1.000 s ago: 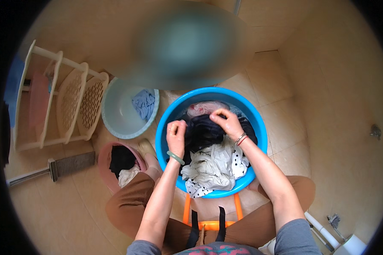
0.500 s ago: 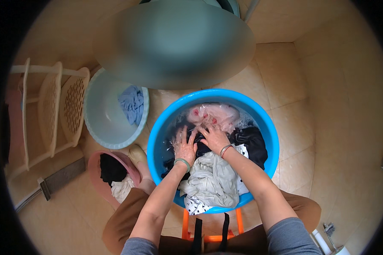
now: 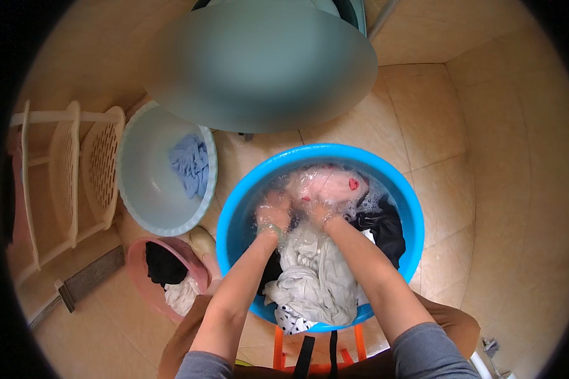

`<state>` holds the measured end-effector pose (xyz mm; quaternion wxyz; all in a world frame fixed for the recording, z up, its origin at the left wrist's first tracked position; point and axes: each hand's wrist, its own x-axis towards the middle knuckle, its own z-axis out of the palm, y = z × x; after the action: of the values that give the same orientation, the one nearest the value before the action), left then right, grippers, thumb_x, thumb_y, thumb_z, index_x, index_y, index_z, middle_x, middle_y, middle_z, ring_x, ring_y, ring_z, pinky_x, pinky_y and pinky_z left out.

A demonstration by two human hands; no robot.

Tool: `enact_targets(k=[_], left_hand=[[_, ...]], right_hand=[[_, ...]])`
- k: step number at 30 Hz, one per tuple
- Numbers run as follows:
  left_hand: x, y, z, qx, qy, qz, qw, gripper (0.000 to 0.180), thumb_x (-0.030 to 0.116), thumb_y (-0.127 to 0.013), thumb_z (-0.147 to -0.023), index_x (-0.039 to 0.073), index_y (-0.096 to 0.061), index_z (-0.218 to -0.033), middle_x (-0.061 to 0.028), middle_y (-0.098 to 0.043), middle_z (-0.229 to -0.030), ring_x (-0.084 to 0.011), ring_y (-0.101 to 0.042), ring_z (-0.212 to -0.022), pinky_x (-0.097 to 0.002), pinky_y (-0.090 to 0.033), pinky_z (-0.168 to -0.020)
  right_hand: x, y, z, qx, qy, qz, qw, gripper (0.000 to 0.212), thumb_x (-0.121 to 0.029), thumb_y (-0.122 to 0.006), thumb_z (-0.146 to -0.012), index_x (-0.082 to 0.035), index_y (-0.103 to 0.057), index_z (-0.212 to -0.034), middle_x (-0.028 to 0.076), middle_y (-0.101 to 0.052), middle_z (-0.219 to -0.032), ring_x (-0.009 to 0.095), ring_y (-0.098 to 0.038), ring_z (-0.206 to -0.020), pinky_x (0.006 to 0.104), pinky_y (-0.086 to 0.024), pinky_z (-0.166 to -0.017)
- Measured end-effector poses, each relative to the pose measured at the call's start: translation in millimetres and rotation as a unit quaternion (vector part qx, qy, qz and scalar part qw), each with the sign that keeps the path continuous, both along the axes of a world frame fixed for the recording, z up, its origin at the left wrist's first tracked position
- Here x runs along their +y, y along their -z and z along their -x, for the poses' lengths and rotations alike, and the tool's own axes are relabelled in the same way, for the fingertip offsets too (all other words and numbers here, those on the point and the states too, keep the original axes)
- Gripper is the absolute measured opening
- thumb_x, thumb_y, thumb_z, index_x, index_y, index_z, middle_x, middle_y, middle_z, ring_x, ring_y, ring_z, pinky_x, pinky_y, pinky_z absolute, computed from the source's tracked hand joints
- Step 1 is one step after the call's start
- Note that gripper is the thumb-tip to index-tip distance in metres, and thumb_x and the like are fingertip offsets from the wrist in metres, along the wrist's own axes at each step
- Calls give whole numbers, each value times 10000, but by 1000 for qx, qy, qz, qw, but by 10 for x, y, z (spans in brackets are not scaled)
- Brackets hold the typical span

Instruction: The person sits on a small stool and hand-washes clothes in a blue basin filled with water. They repeatedly submerge, scrub, and wring out various garments, including dark and light-colored items, before placing them into a pink basin.

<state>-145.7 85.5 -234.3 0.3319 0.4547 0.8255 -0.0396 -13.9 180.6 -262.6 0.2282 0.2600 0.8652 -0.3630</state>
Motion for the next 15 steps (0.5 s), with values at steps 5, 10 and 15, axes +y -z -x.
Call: enact_targets(k=[5, 10, 15], left_hand=[[-200, -401, -233, 0, -201, -253, 946, 399, 268, -560, -906, 163, -559, -1291, -200, -472, -1326, -369, -461, -1224, -484, -360, -1025], [-524, -794, -568, -125, -476, -366, 790, 411, 319, -512, -977, 121, -520, -1338, -206, -419, -1369, -336, -393, -1291, -415, -306, -1072], [-503, -1202, -626, -522, -620, -411, 417, 532, 410, -485, -981, 124, -398, -1421, -98, -486, -1349, -246, -532, -1169, -388, -442, -992]], right_hand=[[29, -731, 123, 79, 197, -62, 975, 255, -212, -677, -813, -71, -682, -1026, 216, -630, -1068, 343, -639, -931, 422, -498, -836], [-214, -1580, -122, 357, 271, 93, 889, 305, -58, -742, -704, -40, -666, -999, 135, -624, -999, 316, -599, -971, 379, -463, -877], [-463, -2465, -272, 425, 96, 65, 898, 364, 3, -627, -620, -102, -673, -965, 83, -605, -1006, 277, -572, -945, 381, -448, -828]])
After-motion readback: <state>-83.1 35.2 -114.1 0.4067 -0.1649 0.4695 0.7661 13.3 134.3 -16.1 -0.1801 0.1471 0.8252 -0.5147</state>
